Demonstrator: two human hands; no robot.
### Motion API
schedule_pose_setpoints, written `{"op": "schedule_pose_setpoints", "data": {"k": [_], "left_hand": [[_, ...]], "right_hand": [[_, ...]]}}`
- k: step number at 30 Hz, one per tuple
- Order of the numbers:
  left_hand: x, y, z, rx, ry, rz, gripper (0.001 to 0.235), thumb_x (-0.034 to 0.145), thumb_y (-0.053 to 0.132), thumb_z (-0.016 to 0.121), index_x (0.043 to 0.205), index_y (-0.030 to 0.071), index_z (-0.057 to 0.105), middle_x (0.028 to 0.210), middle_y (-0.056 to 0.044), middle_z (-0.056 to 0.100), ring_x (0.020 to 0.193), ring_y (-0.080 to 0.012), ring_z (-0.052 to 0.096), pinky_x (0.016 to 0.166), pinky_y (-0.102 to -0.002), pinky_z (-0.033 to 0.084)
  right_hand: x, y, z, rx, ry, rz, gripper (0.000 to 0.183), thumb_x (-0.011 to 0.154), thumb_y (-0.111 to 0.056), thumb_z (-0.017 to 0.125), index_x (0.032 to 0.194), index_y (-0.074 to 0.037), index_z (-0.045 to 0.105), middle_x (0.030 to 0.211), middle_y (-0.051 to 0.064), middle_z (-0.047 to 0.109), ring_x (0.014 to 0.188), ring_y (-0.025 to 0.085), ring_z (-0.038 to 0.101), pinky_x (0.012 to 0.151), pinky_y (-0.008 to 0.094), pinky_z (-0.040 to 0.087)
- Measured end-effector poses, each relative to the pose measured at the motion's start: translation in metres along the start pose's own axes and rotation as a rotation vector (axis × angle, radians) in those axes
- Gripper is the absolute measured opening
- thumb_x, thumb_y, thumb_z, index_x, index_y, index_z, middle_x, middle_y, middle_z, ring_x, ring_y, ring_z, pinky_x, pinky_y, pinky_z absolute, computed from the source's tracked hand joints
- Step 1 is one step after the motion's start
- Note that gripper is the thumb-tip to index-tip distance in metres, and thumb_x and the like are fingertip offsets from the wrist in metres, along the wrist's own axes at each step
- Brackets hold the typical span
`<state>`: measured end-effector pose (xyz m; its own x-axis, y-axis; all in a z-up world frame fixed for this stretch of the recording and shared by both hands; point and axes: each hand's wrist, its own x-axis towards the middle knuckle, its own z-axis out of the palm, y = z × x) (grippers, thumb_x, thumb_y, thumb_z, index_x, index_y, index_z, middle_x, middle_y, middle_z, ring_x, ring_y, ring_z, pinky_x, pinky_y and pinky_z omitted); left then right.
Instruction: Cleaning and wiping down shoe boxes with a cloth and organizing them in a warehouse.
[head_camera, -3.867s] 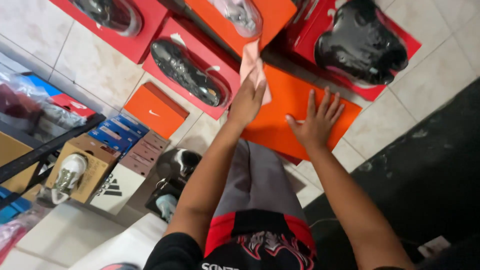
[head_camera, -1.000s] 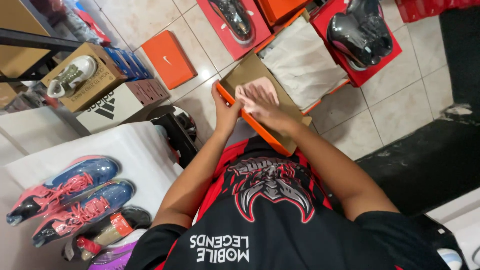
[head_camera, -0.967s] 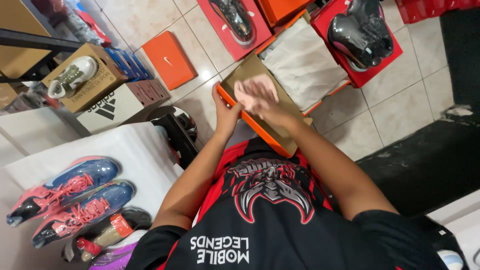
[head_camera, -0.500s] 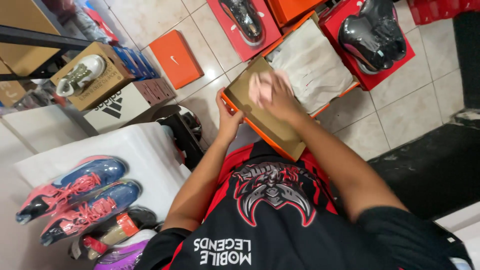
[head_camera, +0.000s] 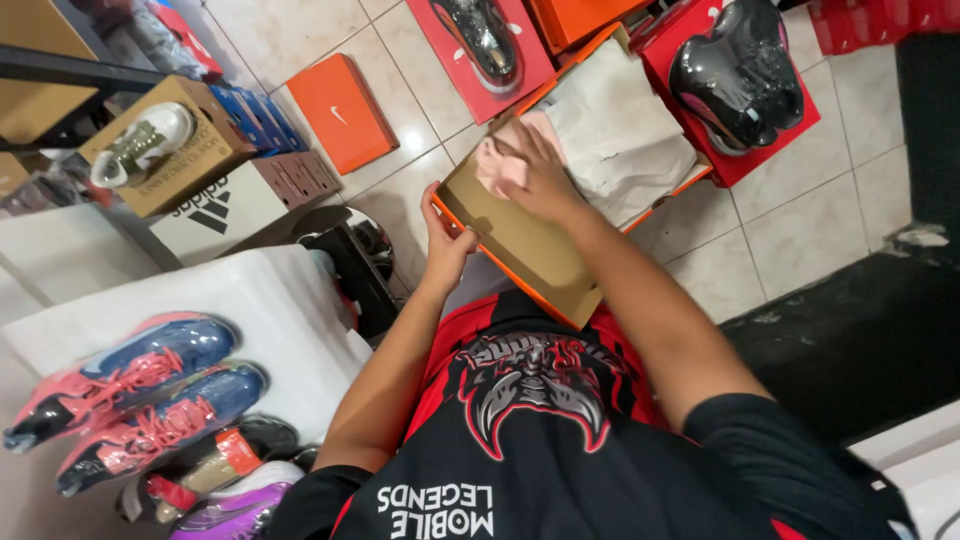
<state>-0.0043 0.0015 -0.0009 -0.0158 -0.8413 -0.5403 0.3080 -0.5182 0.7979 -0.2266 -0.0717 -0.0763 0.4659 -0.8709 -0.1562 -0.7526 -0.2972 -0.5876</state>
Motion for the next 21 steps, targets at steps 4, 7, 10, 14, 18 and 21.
{"op": "schedule_pose_setpoints", "data": {"k": [4,7,10,14,18,21], "left_hand": [[0.0,0.003,-0.004,-0.001,0.024,0.013,0.1,0.073,-0.008,0.06,0.154,0.035,0.019,0.115,-0.011,0.053,0.077,-0.0167,0.061,0.052,-0.024,0.052],[0.0,-0.002,-0.01,-0.005,0.015,0.005,0.1,0.074,-0.007,0.059,0.154,0.035,0.018,0.117,-0.012,0.052,0.08,-0.0166,0.061,0.052,-0.024,0.052],[0.004,0.003,-0.006,0.003,-0.008,0.017,0.101,0.074,-0.007,0.061,0.154,0.035,0.018,0.117,-0.012,0.053,0.081,-0.0172,0.063,0.052,-0.024,0.052],[0.001,0.022,0.01,0.032,-0.004,0.034,0.097,0.075,-0.004,0.061,0.154,0.034,0.017,0.114,-0.01,0.054,0.08,-0.0166,0.064,0.052,-0.023,0.053],[0.002,0.008,-0.004,0.031,0.015,0.02,0.097,0.076,-0.005,0.062,0.153,0.032,0.017,0.113,-0.01,0.052,0.078,-0.0145,0.061,0.052,-0.021,0.051],[0.005,0.0,-0.011,0.013,0.003,0.025,0.098,0.076,-0.005,0.058,0.155,0.034,0.017,0.119,-0.013,0.053,0.085,-0.0181,0.063,0.054,-0.024,0.052]], "right_hand": [[-0.009,-0.052,-0.013,0.011,0.096,-0.165,0.052,0.094,-0.044,0.064,0.139,-0.017,0.063,0.151,0.012,0.049,0.144,0.04,0.039,0.117,0.055,0.031],[-0.04,-0.051,-0.041,0.073,0.059,-0.411,0.055,0.088,-0.045,0.068,0.141,-0.032,0.062,0.149,0.006,0.053,0.142,0.038,0.044,0.114,0.053,0.036],[-0.021,-0.002,-0.026,0.059,-0.062,-0.333,0.079,0.078,-0.021,0.076,0.152,-0.027,0.051,0.163,0.015,0.03,0.149,0.044,0.031,0.119,0.058,0.031],[0.022,-0.017,-0.016,-0.047,-0.078,-0.035,0.078,0.088,-0.05,0.071,0.157,-0.025,0.045,0.168,0.019,0.023,0.154,0.048,0.018,0.121,0.063,0.024],[-0.031,-0.048,-0.023,0.164,-0.094,-0.049,0.095,0.077,-0.058,0.082,0.157,-0.025,0.042,0.161,0.022,0.033,0.145,0.056,0.032,0.118,0.06,0.036],[-0.072,-0.011,-0.018,-0.054,-0.209,-0.347,0.083,0.079,-0.053,0.072,0.155,-0.039,0.042,0.17,0.013,0.023,0.156,0.042,0.02,0.123,0.056,0.025]]}}
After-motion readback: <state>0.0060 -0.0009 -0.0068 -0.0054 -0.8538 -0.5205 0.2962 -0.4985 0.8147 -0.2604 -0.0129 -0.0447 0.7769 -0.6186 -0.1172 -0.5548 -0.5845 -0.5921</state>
